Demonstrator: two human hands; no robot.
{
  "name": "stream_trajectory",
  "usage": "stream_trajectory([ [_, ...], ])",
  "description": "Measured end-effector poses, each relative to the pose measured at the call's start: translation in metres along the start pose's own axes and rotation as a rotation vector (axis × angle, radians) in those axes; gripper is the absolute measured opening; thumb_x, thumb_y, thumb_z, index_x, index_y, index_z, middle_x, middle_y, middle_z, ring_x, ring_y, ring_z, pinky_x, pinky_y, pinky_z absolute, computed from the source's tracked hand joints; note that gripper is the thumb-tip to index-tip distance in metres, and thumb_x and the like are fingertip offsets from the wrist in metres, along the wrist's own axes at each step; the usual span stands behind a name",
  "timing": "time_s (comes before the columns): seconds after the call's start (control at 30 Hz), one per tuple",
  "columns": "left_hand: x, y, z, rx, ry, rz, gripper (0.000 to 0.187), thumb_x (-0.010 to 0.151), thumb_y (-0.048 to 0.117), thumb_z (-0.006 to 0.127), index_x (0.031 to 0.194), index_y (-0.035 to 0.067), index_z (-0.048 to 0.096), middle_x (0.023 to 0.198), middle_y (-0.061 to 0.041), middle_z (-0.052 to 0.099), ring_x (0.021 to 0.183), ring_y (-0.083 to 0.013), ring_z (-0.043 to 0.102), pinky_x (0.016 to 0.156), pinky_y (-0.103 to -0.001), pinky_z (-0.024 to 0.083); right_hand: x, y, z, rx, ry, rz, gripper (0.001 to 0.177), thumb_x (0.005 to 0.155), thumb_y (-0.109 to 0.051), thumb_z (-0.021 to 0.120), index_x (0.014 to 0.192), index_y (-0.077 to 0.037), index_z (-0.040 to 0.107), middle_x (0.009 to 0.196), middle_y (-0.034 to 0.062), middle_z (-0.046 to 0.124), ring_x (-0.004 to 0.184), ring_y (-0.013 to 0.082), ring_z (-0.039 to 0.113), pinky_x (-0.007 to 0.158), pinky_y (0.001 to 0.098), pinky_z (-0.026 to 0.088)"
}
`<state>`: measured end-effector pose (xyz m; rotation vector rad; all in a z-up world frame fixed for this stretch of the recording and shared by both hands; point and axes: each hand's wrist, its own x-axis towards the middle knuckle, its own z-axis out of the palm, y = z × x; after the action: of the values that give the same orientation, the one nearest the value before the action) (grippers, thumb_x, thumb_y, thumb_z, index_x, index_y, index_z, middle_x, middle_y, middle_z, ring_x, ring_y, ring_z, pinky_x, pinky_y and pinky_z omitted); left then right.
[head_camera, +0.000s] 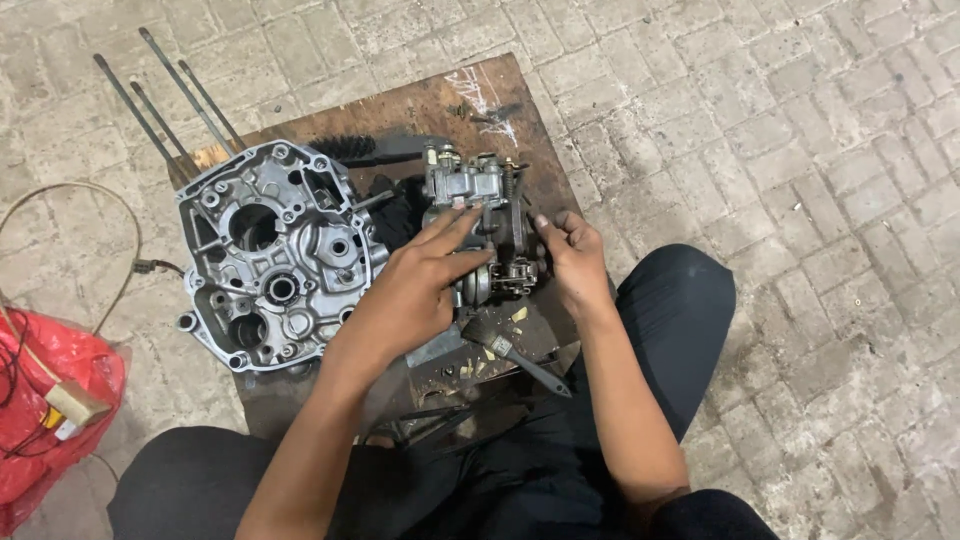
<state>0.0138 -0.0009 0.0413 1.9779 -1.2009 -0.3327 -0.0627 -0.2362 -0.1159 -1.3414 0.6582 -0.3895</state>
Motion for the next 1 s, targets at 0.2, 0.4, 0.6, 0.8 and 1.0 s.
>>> stream_trajectory([
  [0.2, -0.018, 0.000, -0.007, -0.074, 0.105, 0.078, 0.054, 0.074, -0.016, 0.053, 0.120, 0.001, 0.074, 0.139, -0.028, 0.060, 0.132, -0.0501, 0.051, 0.111, -0.060, 0.041, -0.012, -0.015, 0.006, -0.018, 0.077, -0.032, 0.017, 0.098, -0.011, 0.070, 0.100, 0.005, 0.068, 0.071, 0.0130, 0.067, 0.056, 0.0145, 0.061, 0.052, 0.0266, 0.051],
  [0.4, -0.027, -0.014, 0.002, 0.044, 0.125, 0.115, 0.048, 0.079, 0.003, 0.060, 0.126, 0.008, 0.071, 0.139, -0.025, 0.059, 0.129, -0.0463, 0.057, 0.111, -0.058, 0.040, -0.016, -0.026, 0.017, 0.009, 0.138, -0.075, 0.018, 0.093, -0.010, 0.076, 0.099, 0.005, 0.068, 0.073, 0.0152, 0.063, 0.062, 0.0206, 0.068, 0.055, 0.0311, 0.055],
  [0.6, -0.029, -0.012, -0.002, 0.050, 0.102, 0.098, 0.064, 0.081, 0.013, 0.061, 0.145, 0.008, 0.055, 0.141, -0.026, 0.056, 0.126, -0.0471, 0.057, 0.111, -0.059, 0.041, -0.024, -0.044, 0.015, 0.029, 0.136, -0.113, 0.027, 0.090, -0.012, 0.081, 0.105, 0.007, 0.070, 0.076, 0.0149, 0.063, 0.063, 0.0209, 0.064, 0.056, 0.0318, 0.055],
  [0.8, -0.028, -0.018, 0.006, 0.041, 0.106, 0.053, 0.072, 0.085, 0.028, 0.073, 0.150, 0.008, 0.049, 0.141, -0.027, 0.054, 0.126, -0.0476, 0.057, 0.110, -0.061, 0.041, -0.034, -0.066, 0.024, 0.071, 0.104, -0.135, 0.023, 0.087, -0.009, 0.084, 0.096, 0.007, 0.070, 0.073, 0.0156, 0.062, 0.059, 0.0195, 0.061, 0.050, 0.0311, 0.055],
  [1.0, -0.028, -0.025, 0.010, 0.096, 0.087, 0.040, 0.060, 0.087, 0.035, 0.075, 0.138, 0.006, 0.059, 0.129, -0.023, 0.060, 0.121, -0.0457, 0.061, 0.104, -0.057, 0.047, -0.041, -0.106, 0.032, -0.180, -0.160, -0.270, 0.013, 0.085, -0.010, 0.084, 0.088, -0.001, 0.075, 0.064, 0.0111, 0.063, 0.055, 0.0135, 0.055, 0.050, 0.0259, 0.046],
])
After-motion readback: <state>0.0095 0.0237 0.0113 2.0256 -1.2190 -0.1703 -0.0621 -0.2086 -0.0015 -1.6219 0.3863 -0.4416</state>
